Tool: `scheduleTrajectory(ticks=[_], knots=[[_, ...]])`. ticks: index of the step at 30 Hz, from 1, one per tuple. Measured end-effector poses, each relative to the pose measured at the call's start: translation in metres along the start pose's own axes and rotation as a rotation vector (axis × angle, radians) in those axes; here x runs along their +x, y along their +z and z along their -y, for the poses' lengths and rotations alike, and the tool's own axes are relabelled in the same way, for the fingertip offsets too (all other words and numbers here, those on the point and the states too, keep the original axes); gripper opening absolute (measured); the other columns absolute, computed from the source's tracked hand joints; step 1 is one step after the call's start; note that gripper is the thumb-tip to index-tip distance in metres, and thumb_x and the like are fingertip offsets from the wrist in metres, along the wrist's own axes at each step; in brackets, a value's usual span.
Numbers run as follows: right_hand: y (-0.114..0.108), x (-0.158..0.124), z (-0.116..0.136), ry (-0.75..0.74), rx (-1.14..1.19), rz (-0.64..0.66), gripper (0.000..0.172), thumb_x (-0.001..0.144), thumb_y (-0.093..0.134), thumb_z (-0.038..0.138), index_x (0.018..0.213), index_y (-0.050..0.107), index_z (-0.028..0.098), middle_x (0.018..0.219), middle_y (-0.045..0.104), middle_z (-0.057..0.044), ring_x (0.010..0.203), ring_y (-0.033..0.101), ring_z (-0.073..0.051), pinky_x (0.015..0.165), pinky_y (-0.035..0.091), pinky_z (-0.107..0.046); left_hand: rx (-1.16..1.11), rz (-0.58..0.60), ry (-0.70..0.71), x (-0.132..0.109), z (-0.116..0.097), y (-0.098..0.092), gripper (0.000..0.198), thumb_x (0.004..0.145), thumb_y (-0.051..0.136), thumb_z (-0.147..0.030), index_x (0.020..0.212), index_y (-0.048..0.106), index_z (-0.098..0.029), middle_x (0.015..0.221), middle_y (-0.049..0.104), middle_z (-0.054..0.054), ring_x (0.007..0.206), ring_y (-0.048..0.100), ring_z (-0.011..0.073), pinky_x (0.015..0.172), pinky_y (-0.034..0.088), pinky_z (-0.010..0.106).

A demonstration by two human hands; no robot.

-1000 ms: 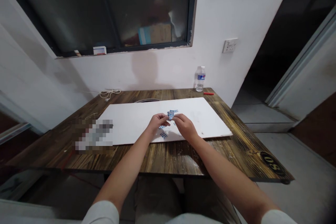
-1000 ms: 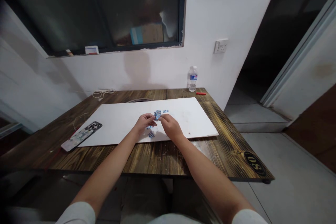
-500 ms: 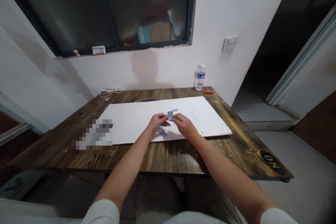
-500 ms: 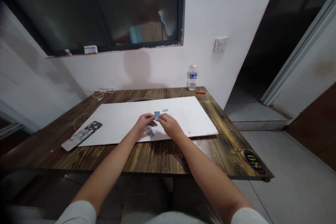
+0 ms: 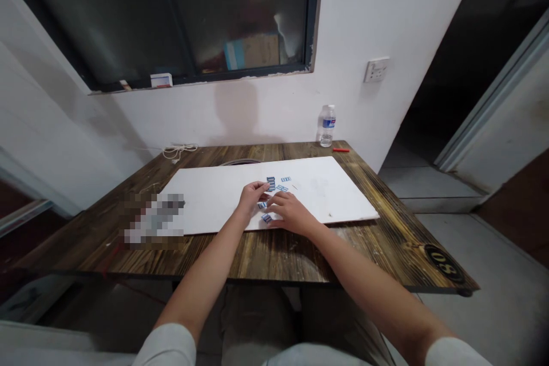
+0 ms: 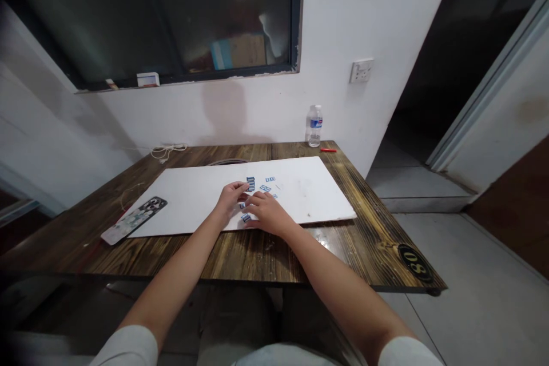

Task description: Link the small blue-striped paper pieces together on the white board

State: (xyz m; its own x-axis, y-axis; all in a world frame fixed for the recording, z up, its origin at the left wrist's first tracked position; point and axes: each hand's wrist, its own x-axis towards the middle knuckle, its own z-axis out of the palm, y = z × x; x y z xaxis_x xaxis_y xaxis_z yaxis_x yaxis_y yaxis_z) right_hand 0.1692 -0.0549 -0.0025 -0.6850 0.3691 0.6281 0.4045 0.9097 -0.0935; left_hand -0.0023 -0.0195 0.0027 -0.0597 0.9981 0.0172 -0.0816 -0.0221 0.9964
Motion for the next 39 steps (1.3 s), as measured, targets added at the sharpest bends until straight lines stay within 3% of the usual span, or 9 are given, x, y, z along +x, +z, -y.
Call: scheduleTrajectory(ticks=[2,4,10,18,23,26,30,34,39], knots=[[0.003,-0.001,0.003,-0.008,-0.025,0.103,0.05,0.068,0.076,0.055,0.104,0.068,0.021,0.111,0.064,-0.01,0.105,0.05,-0.028,0.082,0.042,-0.04,-0.007,-0.017,-0.014,0.001,0.0,-0.001,0.041,0.053,0.081,-0.045,0.076,0.063,-0.016,0.067,0.067,0.002,0.052,0.062,0.0142,0.052,0.047,0.026],[0.006,-0.002,0.004,0.004,-0.045,0.161,0.054,0.064,0.079,0.056,0.104,0.069,0.021,0.115,0.062,-0.011,0.107,0.047,-0.029,0.084,0.042,-0.041,-0.003,-0.024,-0.021,0.001,0.0,-0.001,0.041,0.054,0.081,-0.045,0.077,0.064,-0.016,0.069,0.068,0.002,0.054,0.064,0.0148,0.053,0.047,0.026],[0.006,0.0,0.003,-0.009,-0.014,0.254,0.025,0.074,0.077,0.035,0.096,0.072,0.024,0.098,0.066,-0.005,0.096,0.05,-0.022,0.079,0.039,-0.034,0.011,-0.061,-0.001,0.001,-0.001,-0.001,0.039,0.057,0.08,-0.044,0.077,0.064,-0.015,0.071,0.069,0.003,0.053,0.064,0.0136,0.055,0.047,0.024],[0.002,0.0,0.004,-0.008,-0.004,0.255,0.013,0.081,0.071,0.034,0.088,0.072,0.023,0.088,0.065,-0.004,0.085,0.055,-0.018,0.069,0.035,-0.029,0.016,-0.162,0.058,0.005,-0.001,-0.006,0.039,0.059,0.077,-0.047,0.078,0.064,-0.016,0.072,0.069,0.003,0.053,0.063,0.012,0.054,0.048,0.023],[0.003,-0.001,0.002,0.024,0.001,0.186,0.016,0.088,0.064,0.027,0.075,0.07,0.02,0.076,0.066,-0.003,0.074,0.057,-0.015,0.066,0.037,-0.026,0.01,-0.217,0.076,0.009,-0.001,-0.011,0.04,0.058,0.077,-0.047,0.077,0.064,-0.016,0.072,0.069,0.003,0.054,0.064,0.0118,0.054,0.048,0.022],[0.008,-0.002,-0.001,0.118,0.019,0.094,0.014,0.089,0.062,0.025,0.079,0.07,0.018,0.069,0.067,-0.002,0.065,0.059,-0.013,0.062,0.038,-0.025,0.022,-0.195,0.071,0.008,-0.001,-0.011,0.039,0.058,0.077,-0.047,0.076,0.064,-0.016,0.072,0.069,0.003,0.054,0.064,0.0124,0.055,0.047,0.022],[0.009,-0.003,-0.007,0.238,0.057,-0.149,0.01,0.089,0.06,0.021,0.088,0.07,0.019,0.075,0.07,-0.004,0.068,0.062,-0.014,0.065,0.043,-0.024,0.057,-0.115,0.059,0.003,-0.003,-0.007,0.038,0.057,0.078,-0.048,0.073,0.063,-0.016,0.065,0.067,0.002,0.055,0.064,0.0138,0.055,0.047,0.024],[0.006,-0.004,-0.012,0.289,0.034,-0.377,0.02,0.092,0.051,0.017,0.1,0.069,0.019,0.078,0.068,-0.006,0.073,0.061,-0.017,0.068,0.047,-0.028,0.092,0.011,0.013,-0.001,-0.004,-0.002,0.039,0.054,0.08,-0.048,0.069,0.062,-0.016,0.058,0.065,0.001,0.054,0.065,0.0153,0.055,0.047,0.024],[0.003,-0.004,-0.016,0.316,-0.091,-0.457,0.027,0.093,0.046,0.016,0.107,0.068,0.019,0.08,0.066,-0.009,0.074,0.058,-0.019,0.07,0.046,-0.032,0.149,0.167,0.002,-0.005,-0.004,0.002,0.041,0.056,0.08,-0.051,0.07,0.063,-0.016,0.066,0.069,0.004,0.057,0.066,0.0166,0.053,0.045,0.023]])
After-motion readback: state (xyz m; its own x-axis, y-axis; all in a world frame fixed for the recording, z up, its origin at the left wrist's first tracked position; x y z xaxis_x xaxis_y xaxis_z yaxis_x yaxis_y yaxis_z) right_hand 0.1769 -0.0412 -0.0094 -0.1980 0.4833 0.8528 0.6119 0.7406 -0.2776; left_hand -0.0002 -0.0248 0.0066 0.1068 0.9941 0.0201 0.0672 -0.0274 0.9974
